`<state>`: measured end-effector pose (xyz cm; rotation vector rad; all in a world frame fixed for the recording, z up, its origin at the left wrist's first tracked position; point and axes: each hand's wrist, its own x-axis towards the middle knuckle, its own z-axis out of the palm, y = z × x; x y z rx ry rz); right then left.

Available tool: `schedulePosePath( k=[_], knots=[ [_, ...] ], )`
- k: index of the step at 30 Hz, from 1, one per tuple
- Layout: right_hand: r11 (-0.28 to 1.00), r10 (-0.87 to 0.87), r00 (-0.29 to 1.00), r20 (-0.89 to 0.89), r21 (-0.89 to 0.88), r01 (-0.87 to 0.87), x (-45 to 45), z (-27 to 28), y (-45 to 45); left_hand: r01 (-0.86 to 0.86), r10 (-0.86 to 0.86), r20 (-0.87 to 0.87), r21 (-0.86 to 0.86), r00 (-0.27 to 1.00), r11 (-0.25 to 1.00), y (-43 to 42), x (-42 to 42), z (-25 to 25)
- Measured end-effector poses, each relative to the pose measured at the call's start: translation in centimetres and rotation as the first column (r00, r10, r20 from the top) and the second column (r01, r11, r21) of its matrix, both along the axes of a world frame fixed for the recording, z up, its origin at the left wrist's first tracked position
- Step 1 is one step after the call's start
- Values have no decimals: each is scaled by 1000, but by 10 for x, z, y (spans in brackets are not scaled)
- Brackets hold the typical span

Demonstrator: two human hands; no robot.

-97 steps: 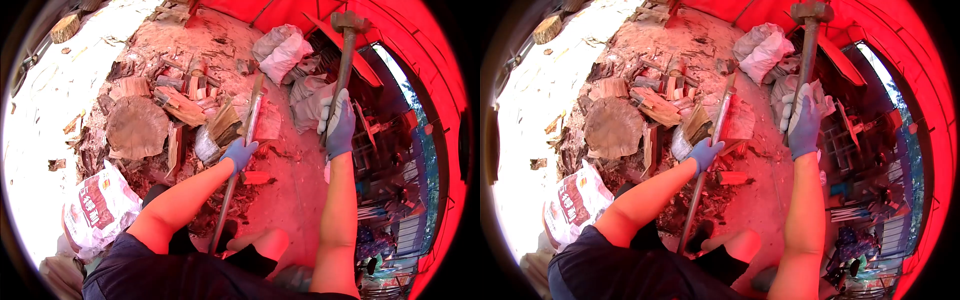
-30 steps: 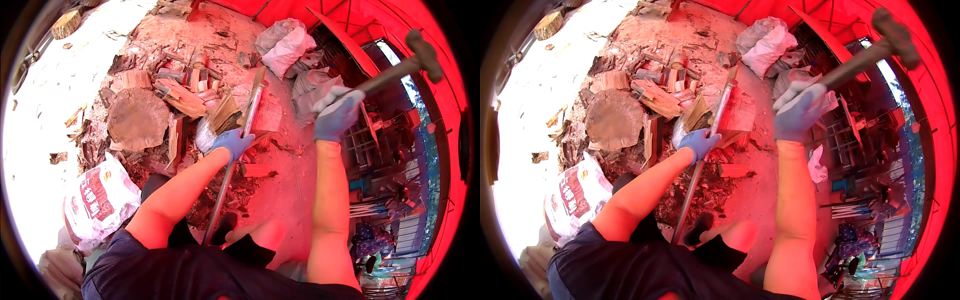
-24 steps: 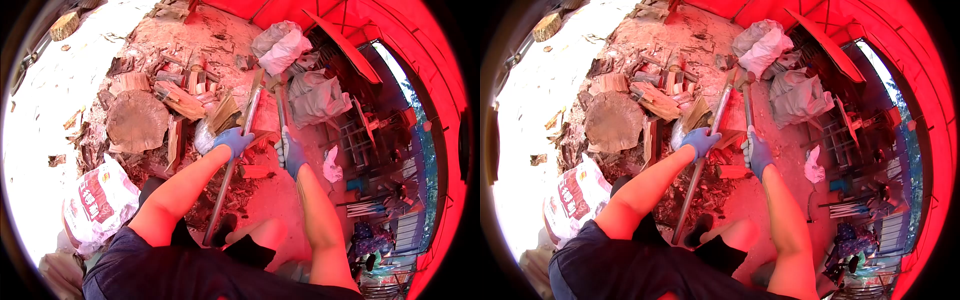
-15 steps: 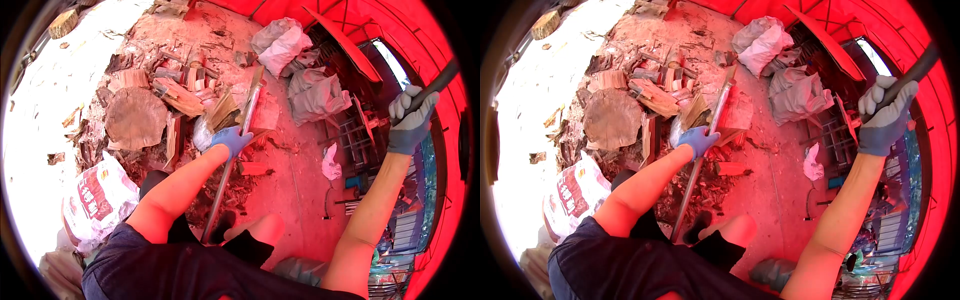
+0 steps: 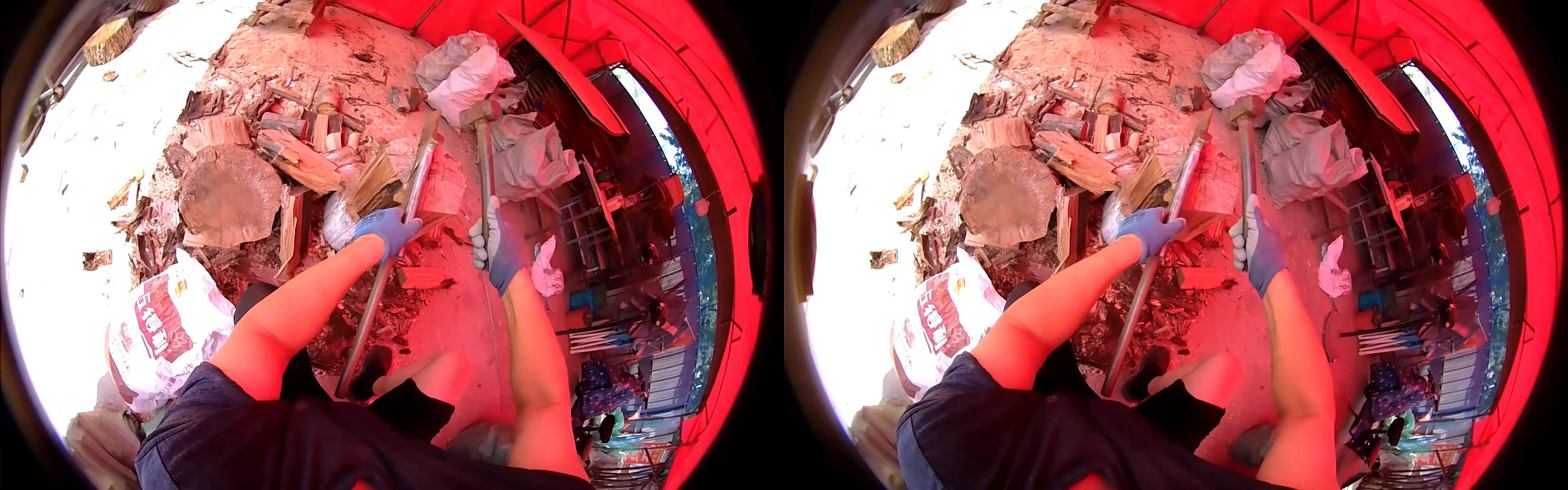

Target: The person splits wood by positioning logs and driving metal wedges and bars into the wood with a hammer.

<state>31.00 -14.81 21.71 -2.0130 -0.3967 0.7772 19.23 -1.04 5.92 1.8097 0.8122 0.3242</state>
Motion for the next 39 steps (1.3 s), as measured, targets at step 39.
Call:
schedulePosePath(
  k=[39],
  knots=[
    [852,22,967,254,501,-151,-2,21,56,31,-37,-57,-116,998,993,3,-10,22]
  ],
)
